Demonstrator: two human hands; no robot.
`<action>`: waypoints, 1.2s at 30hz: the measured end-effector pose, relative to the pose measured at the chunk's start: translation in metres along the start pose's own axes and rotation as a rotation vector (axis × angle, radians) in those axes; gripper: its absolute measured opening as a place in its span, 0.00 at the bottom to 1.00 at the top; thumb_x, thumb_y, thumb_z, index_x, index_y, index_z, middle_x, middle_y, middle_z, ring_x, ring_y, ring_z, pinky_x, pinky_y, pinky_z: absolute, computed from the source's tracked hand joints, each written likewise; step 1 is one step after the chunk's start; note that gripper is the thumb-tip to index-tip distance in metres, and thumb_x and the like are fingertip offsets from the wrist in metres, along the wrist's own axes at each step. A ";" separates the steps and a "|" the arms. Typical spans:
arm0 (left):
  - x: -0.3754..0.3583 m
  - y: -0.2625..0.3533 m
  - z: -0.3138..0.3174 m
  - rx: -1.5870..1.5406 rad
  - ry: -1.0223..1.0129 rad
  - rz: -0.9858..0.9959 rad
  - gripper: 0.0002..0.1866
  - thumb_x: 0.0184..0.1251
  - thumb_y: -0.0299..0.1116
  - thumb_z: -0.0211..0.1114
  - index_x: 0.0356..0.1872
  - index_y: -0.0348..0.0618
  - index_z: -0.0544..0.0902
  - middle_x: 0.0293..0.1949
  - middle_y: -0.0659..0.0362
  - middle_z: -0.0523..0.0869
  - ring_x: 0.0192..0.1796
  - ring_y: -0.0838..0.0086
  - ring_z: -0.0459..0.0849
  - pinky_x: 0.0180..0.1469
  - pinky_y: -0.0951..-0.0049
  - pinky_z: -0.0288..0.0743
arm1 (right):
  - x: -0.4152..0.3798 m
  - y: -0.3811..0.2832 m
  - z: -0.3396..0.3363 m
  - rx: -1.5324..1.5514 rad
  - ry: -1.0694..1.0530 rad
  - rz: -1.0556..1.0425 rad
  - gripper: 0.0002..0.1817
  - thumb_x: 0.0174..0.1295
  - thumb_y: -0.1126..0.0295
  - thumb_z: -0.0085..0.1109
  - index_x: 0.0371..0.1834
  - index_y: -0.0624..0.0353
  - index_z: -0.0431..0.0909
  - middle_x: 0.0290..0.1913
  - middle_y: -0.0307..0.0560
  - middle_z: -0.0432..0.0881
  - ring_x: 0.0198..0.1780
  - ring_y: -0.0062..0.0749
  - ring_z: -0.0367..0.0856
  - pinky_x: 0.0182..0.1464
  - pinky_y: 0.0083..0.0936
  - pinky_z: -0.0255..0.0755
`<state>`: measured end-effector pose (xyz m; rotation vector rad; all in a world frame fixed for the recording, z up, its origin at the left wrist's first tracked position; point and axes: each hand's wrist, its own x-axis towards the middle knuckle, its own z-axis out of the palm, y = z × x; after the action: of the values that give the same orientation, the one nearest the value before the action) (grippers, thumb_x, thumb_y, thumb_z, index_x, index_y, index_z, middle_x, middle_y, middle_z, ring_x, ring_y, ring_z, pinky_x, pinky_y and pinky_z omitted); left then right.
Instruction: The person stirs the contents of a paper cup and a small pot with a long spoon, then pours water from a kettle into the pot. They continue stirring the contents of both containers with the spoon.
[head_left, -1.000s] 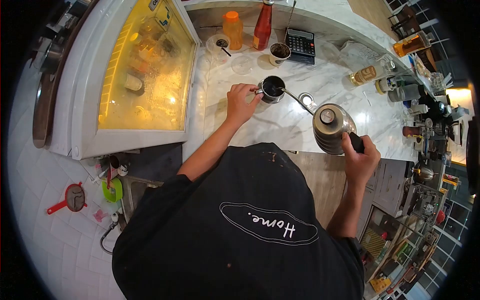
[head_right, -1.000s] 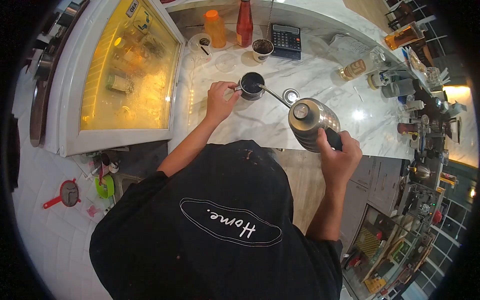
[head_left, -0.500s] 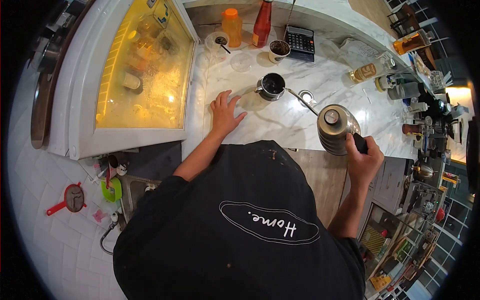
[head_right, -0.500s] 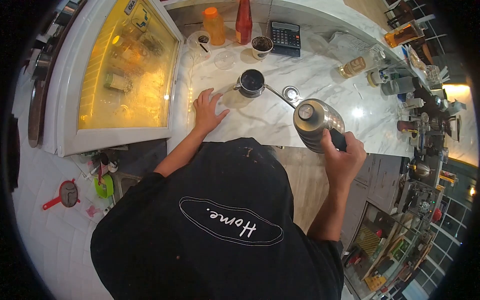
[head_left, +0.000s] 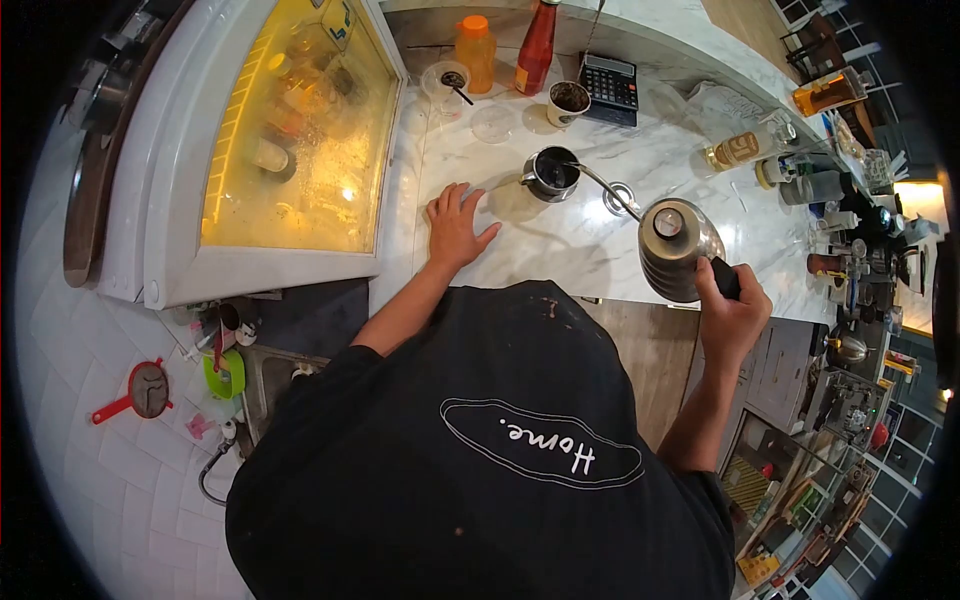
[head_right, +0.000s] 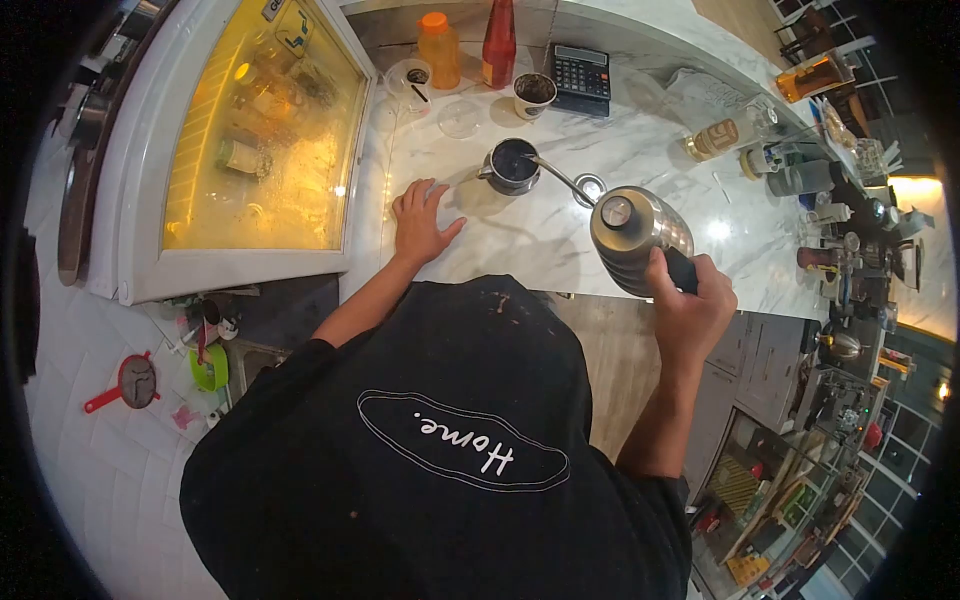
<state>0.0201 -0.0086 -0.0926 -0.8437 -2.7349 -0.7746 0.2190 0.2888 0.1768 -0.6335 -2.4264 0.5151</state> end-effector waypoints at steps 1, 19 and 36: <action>0.000 0.000 0.000 -0.009 0.001 -0.001 0.37 0.57 0.50 0.80 0.67 0.48 0.80 0.68 0.49 0.74 0.75 0.51 0.67 0.74 0.46 0.56 | 0.001 0.001 -0.001 -0.009 -0.012 0.034 0.20 0.59 0.64 0.79 0.25 0.66 0.77 0.20 0.41 0.76 0.26 0.22 0.69 0.29 0.26 0.65; 0.001 0.002 -0.002 0.016 -0.013 -0.003 0.38 0.57 0.50 0.80 0.68 0.48 0.78 0.68 0.51 0.75 0.74 0.55 0.67 0.73 0.49 0.55 | -0.002 0.000 0.002 -0.037 -0.069 0.106 0.20 0.55 0.61 0.80 0.25 0.65 0.79 0.22 0.51 0.80 0.27 0.42 0.76 0.35 0.37 0.71; 0.001 0.002 -0.002 0.022 -0.015 -0.002 0.39 0.57 0.51 0.79 0.69 0.48 0.77 0.69 0.51 0.75 0.75 0.55 0.67 0.74 0.48 0.56 | -0.006 0.003 -0.005 -0.008 -0.102 0.090 0.21 0.56 0.60 0.81 0.25 0.65 0.79 0.21 0.51 0.79 0.25 0.38 0.73 0.32 0.35 0.68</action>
<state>0.0209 -0.0077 -0.0901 -0.8450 -2.7525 -0.7404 0.2268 0.2890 0.1767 -0.7392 -2.5049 0.5883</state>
